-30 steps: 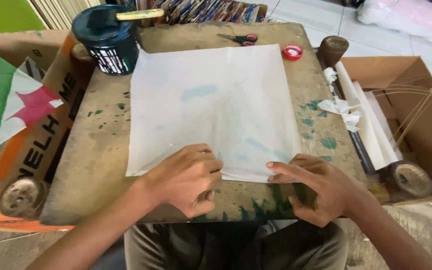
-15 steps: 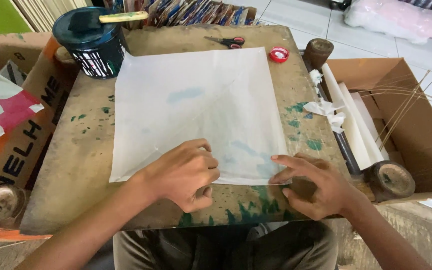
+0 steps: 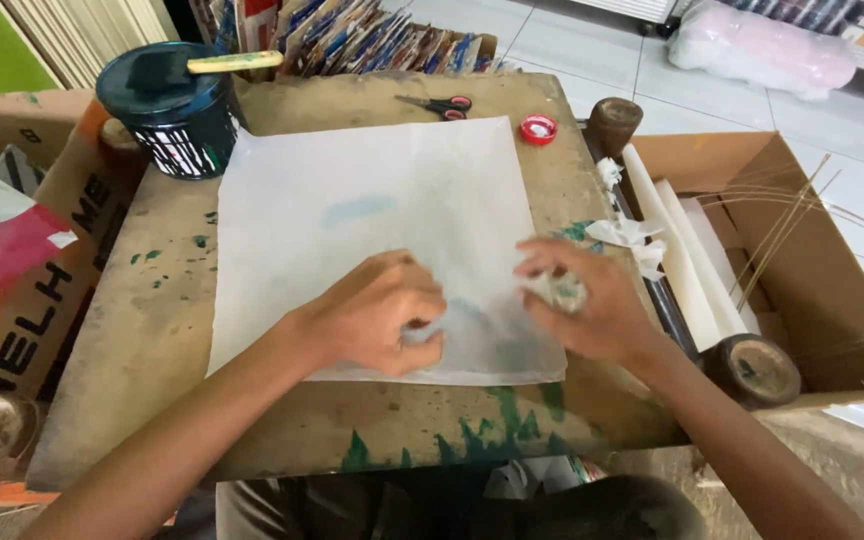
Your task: Folding and smoothing the paper edges of a kite over its frame to secure it.
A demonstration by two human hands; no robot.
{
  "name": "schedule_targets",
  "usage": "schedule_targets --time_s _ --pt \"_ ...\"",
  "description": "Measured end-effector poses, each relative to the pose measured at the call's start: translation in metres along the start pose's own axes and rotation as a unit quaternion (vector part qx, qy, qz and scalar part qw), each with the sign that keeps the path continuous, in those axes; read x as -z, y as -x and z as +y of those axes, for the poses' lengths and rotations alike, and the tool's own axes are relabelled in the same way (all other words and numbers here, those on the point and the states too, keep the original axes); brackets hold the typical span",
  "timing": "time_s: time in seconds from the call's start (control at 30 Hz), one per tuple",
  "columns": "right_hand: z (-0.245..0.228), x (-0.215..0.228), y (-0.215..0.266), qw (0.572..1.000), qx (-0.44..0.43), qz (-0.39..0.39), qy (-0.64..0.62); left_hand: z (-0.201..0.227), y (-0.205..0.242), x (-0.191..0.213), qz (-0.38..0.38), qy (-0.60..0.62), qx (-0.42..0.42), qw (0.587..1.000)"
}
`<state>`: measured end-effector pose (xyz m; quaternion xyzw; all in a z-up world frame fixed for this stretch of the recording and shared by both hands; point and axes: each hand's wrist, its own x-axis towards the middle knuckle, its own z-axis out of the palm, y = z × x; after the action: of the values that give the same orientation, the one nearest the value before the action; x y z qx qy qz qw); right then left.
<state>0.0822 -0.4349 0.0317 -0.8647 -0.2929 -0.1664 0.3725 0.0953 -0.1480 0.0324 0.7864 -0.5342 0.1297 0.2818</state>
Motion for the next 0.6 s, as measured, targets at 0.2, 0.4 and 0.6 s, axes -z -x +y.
schedule_targets --time_s 0.2,0.4,0.6 --pt "0.028 -0.002 -0.078 0.955 -0.274 0.108 -0.04 -0.046 -0.023 -0.011 0.112 -0.108 0.135 0.979" --pt "0.107 -0.022 -0.16 0.871 -0.408 0.159 -0.222 -0.065 -0.018 -0.009 0.092 -0.108 0.248 0.958" --pt "0.191 -0.04 -0.196 0.868 -0.419 0.053 -0.262 -0.06 -0.02 -0.005 0.024 -0.077 0.308 0.948"
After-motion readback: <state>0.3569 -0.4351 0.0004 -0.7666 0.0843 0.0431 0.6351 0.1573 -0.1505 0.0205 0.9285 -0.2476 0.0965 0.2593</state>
